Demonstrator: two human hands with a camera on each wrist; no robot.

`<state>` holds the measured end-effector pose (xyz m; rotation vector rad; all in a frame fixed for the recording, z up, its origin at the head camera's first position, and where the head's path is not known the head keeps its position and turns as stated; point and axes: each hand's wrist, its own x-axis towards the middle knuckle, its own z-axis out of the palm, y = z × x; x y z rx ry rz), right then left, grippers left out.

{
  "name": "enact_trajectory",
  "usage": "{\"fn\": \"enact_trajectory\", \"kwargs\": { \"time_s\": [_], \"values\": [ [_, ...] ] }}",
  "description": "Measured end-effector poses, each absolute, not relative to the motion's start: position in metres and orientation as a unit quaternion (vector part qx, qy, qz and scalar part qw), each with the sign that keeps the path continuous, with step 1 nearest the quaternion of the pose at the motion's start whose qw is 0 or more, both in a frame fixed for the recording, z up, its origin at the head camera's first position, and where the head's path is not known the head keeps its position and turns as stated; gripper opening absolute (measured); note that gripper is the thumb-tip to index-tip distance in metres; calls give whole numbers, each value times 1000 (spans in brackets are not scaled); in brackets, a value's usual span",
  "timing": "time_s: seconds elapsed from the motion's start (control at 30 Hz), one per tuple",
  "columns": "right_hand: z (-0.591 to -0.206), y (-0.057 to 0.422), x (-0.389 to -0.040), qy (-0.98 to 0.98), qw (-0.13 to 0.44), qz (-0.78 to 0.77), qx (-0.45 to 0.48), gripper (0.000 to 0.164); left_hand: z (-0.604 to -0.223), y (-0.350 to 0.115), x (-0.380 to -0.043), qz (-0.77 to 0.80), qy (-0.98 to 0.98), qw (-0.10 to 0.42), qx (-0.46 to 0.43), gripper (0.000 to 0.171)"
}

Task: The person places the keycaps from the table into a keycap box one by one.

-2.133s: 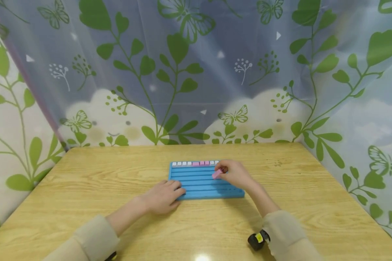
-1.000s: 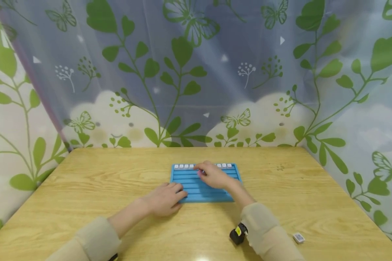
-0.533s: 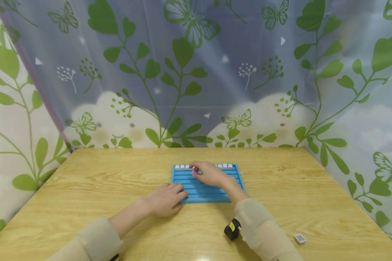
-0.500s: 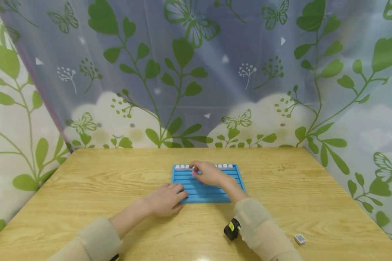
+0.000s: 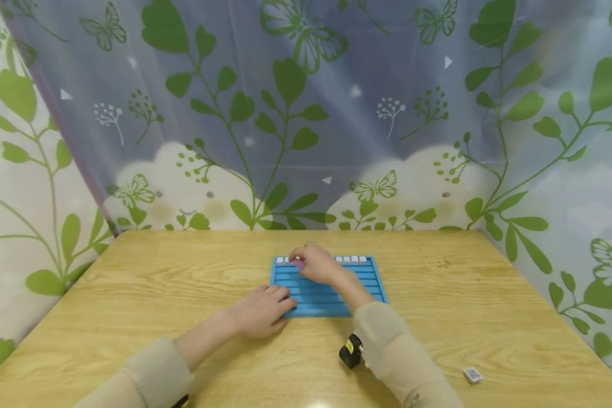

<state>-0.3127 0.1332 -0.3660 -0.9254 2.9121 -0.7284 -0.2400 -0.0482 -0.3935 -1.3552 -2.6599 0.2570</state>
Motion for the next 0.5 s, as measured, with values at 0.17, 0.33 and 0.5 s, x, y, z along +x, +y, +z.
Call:
{"fn": "enact_trajectory", "kwargs": {
  "time_s": [0.17, 0.33, 0.5],
  "values": [
    [-363, 126, -313, 932, -5, -218, -288, 31, -394, -48, -241, 90, -885, 75, -450, 30],
    [-365, 121, -315, 936, -10, -221, -275, 21, -394, -48, -240, 91, -885, 78, -450, 27],
    [-366, 118, -316, 935, -12, -207, -288, 22, -394, -48, -240, 91, -885, 79, -450, 27]
  ]
}}
